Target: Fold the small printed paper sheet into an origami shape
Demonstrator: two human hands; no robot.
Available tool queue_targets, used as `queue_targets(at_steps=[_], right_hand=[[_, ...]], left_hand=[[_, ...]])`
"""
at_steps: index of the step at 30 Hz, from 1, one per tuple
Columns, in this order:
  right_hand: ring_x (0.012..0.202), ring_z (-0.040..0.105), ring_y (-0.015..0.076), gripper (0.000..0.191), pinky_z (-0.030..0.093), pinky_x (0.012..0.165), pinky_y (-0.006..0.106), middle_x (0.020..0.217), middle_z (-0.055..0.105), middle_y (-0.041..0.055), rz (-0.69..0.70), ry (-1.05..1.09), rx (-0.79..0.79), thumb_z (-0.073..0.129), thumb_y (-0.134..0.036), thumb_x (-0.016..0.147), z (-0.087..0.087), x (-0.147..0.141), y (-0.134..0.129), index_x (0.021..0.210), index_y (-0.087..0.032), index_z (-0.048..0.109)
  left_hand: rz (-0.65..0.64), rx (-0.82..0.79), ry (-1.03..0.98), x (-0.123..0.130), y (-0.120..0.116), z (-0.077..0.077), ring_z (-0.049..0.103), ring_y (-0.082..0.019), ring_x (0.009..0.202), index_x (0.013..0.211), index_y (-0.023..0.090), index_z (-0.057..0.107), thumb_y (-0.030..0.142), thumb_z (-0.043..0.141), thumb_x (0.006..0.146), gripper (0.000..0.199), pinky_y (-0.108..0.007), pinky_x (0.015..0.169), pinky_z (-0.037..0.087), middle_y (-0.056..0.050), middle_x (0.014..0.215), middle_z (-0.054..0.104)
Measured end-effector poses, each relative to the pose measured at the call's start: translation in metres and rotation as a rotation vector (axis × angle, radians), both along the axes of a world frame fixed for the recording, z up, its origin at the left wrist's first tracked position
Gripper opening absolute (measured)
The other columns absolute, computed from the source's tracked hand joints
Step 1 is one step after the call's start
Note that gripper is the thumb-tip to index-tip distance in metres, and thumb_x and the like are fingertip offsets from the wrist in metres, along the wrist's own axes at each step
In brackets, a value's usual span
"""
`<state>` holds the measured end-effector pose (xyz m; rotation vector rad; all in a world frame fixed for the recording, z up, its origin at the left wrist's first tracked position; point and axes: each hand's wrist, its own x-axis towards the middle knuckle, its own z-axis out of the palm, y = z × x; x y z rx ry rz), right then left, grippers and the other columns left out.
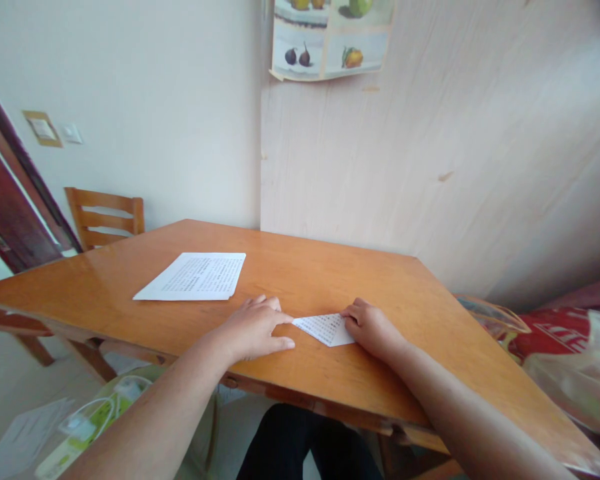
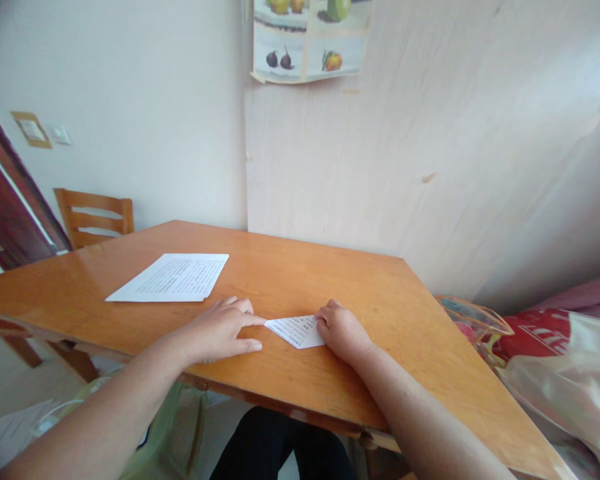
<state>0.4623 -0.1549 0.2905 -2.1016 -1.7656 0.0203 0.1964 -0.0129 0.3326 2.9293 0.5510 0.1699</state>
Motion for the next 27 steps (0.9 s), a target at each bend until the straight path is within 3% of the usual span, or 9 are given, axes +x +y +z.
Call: queue_targets(at_steps=[20, 27], right_hand=[[0.081, 0.062, 0.0161, 0.026, 0.044, 0.076, 0.025, 0.089, 0.064, 0.0061, 0.000, 0.061, 0.005, 0.047, -0.011, 0.090, 0.008, -0.005, -0.001, 0.081, -0.018, 0.071], [0.085, 0.064, 0.0176, 0.027, 0.046, 0.079, 0.026, 0.088, 0.068, 0.0060, 0.014, 0.127, 0.086, 0.049, -0.010, 0.087, 0.006, -0.003, -0.002, 0.087, -0.019, 0.074]], left_hand=[[0.043, 0.003, 0.002, -0.006, 0.000, 0.005, 0.056, -0.030, 0.107, 0.119, 0.037, 0.071, 0.056, 0.064, 0.083, 0.042, -0.039, 0.088, 0.041, -0.006, 0.108, 0.065], [0.120, 0.071, -0.084, 0.015, -0.002, 0.010, 0.059, -0.025, 0.091, 0.082, 0.024, 0.073, 0.045, 0.057, 0.089, 0.028, -0.035, 0.078, 0.041, -0.007, 0.091, 0.065]])
